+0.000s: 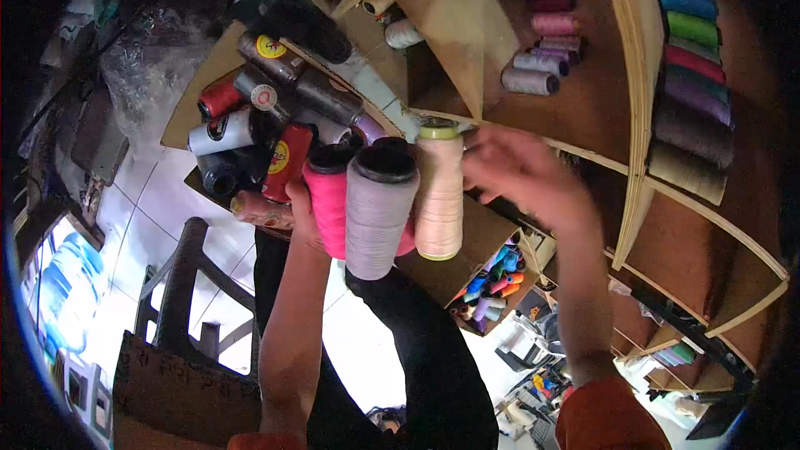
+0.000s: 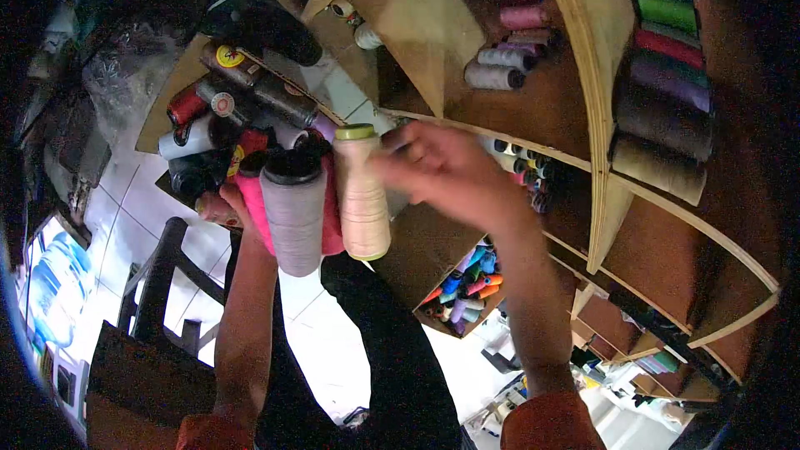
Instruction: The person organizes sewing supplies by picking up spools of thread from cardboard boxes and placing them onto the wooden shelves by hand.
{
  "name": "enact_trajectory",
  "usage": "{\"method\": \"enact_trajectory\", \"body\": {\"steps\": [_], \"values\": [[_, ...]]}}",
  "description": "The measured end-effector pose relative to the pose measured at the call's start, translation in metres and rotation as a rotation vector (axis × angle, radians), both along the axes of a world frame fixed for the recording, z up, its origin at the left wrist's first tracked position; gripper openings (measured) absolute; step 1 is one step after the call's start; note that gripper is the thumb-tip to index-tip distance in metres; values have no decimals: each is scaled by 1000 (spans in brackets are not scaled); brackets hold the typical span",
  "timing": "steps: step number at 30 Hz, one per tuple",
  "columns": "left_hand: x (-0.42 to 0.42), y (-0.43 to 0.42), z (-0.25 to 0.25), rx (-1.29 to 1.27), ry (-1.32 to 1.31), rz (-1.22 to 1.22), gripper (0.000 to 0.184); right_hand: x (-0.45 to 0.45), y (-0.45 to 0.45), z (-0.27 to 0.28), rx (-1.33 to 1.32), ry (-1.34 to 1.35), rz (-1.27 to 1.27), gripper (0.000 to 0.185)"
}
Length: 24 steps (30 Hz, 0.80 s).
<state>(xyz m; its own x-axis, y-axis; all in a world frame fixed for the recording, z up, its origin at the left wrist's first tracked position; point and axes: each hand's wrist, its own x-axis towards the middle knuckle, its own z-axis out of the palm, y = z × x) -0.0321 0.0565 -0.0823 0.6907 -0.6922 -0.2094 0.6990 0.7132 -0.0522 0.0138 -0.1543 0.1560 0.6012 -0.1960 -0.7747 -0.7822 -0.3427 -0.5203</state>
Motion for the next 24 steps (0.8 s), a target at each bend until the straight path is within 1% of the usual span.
{"method": "enact_trajectory", "body": {"steps": [1, 2, 4, 6, 7, 8, 10, 12, 15, 18, 21, 24], "values": [[1, -1, 3, -4, -1, -6, 98, -12, 8, -6, 27, -88, 120, 52], [2, -1, 5, -6, -3, -11, 99, -22, 20, -14, -38, -122, 35, 52], [5, -1, 9, -9, -9, -21, 99, -34, 16, -27, 56, -163, -33, 50], [7, -1, 13, -14, -13, -30, 99, -27, 10, -7, 80, -80, -132, 49], [7, -1, 15, -20, -12, -35, 100, -31, -3, -11, 52, -53, -306, 45], [8, -1, 17, -24, -13, -35, 100, -33, -8, -10, 205, -222, -484, 40], [9, -1, 21, -32, -12, -38, 100, -24, -22, 2, 71, -280, -612, 36], [13, -2, 24, -34, -22, -41, 101, -24, -51, -6, -233, -356, -406, 36], [17, -1, 28, -43, -37, -54, 101, -14, -84, -27, -1012, -244, 118, 38], [20, 3, 33, -43, -48, -65, 102, -8, -119, -58, -1142, -73, 334, 46], [20, 7, 34, -46, -43, -59, 102, 6, -128, -73, -1230, 121, 388, 43], [19, 8, 31, -50, -41, -52, 103, 5, -133, -88, -1282, 143, 461, 43]]}}
